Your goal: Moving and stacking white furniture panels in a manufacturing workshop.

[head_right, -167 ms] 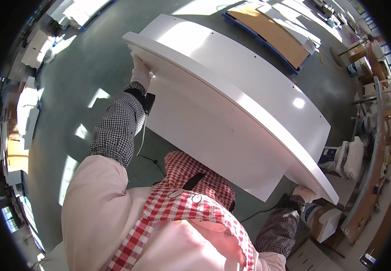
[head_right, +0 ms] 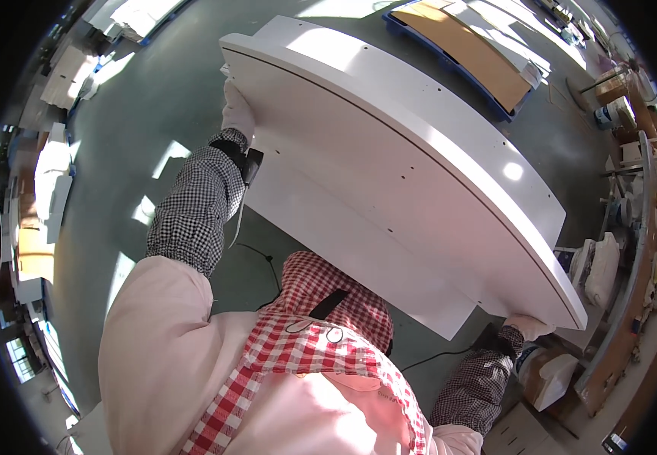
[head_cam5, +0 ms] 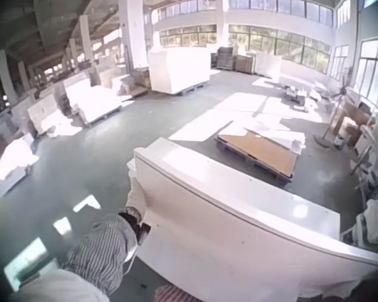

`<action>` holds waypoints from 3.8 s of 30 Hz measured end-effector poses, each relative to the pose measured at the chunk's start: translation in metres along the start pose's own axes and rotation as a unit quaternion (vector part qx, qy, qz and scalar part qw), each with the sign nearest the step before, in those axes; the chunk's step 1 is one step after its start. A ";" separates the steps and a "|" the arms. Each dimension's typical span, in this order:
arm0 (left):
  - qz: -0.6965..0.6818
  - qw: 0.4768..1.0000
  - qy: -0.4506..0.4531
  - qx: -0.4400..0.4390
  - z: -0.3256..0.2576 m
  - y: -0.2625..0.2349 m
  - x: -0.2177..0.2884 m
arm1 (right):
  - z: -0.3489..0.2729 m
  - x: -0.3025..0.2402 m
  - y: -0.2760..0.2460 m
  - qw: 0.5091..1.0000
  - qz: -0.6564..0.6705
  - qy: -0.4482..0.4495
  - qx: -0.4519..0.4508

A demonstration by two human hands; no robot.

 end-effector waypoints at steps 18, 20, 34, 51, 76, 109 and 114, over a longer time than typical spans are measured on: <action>0.395 0.914 -0.054 -0.071 0.006 -0.001 -0.095 | -0.011 0.100 0.026 0.954 -0.131 0.157 -0.218; 0.415 0.906 -0.038 -0.071 0.015 -0.004 -0.102 | -0.016 0.100 0.036 0.942 -0.177 0.179 -0.220; 0.582 0.779 0.142 -0.187 0.046 0.053 -0.036 | -0.020 0.102 0.059 0.805 -0.501 0.031 -0.316; 0.496 0.448 0.592 -0.450 -0.360 0.210 -0.100 | -0.239 0.092 0.083 0.626 -0.439 -0.523 -0.377; 0.626 0.734 0.249 0.087 -0.030 0.007 -0.124 | -0.244 0.081 0.099 0.566 -0.620 -0.337 -0.426; 0.659 0.471 0.550 -0.203 -0.315 0.314 -0.031 | -0.256 0.073 0.018 0.654 -0.342 -0.446 -0.507; 0.687 0.529 0.456 -0.202 -0.322 0.358 -0.035 | -0.176 0.169 -0.142 0.793 -0.528 -0.155 -0.260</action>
Point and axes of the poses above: each hand's wrist, its own z-axis towards the middle knuckle, its own y-axis out of the palm, x = y × z, the point moved 5 cm from there along z, towards the middle knuckle, and after that the axes turned 4 degrees about -y, right-handed, at the moved point
